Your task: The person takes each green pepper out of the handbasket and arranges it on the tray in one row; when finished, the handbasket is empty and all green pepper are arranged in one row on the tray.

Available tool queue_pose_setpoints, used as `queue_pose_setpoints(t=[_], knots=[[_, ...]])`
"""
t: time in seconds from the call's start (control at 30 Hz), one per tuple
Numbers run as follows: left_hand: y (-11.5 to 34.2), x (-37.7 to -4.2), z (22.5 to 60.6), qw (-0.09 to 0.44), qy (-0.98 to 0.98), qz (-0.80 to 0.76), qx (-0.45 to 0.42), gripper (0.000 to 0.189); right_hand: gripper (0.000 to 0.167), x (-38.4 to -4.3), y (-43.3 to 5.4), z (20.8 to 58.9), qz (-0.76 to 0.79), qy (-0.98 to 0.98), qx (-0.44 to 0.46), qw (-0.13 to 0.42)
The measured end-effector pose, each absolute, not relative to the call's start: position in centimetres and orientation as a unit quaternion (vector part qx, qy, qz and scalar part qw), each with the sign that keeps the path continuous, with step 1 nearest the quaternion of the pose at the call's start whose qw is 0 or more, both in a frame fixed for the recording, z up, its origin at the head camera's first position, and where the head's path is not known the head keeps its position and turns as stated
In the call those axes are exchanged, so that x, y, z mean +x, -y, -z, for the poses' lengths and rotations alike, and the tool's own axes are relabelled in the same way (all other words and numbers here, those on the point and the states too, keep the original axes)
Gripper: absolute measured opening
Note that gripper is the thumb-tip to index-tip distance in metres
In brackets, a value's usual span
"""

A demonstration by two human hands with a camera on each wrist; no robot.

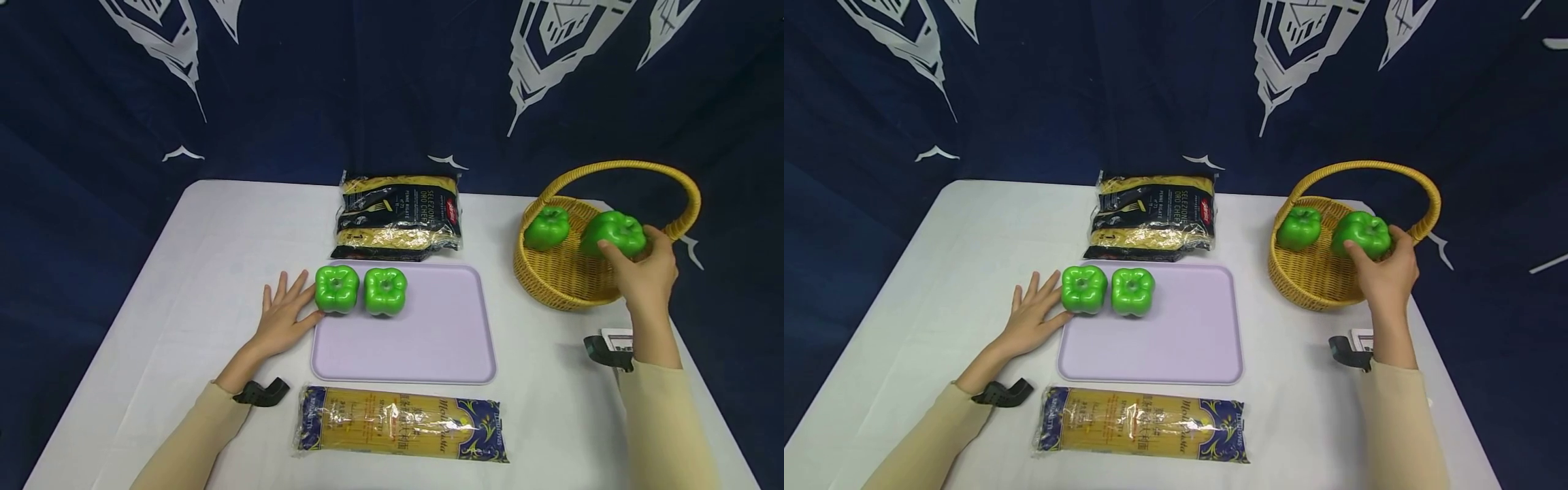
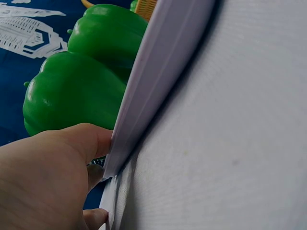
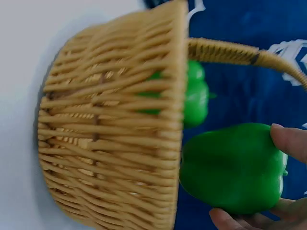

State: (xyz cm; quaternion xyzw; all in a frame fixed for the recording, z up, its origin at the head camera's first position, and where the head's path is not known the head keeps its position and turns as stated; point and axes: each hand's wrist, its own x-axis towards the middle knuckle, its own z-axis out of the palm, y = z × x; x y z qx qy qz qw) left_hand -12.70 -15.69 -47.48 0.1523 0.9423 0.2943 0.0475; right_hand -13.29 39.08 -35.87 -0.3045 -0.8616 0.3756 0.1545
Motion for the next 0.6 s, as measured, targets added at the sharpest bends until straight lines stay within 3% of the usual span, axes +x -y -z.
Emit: queue_pose_setpoints(t=[0.3,0.5,0.6], knots=[[15.8,-12.7,47.4,0.046,-0.941,-0.297,0.153,0.064,0.073,-9.7,-35.6,34.1,-0.392,0.865,-0.267,0.165],[15.8,-12.7,47.4,0.047,-0.942,-0.294,0.154,0.064,0.073,-8.3,-32.0,34.5,-0.404,0.875,-0.187,0.191],[15.8,-12.7,47.4,0.049,-0.942,-0.295,0.153,0.064,0.073,-8.2,-30.2,35.2,-0.424,0.878,-0.131,0.179]])
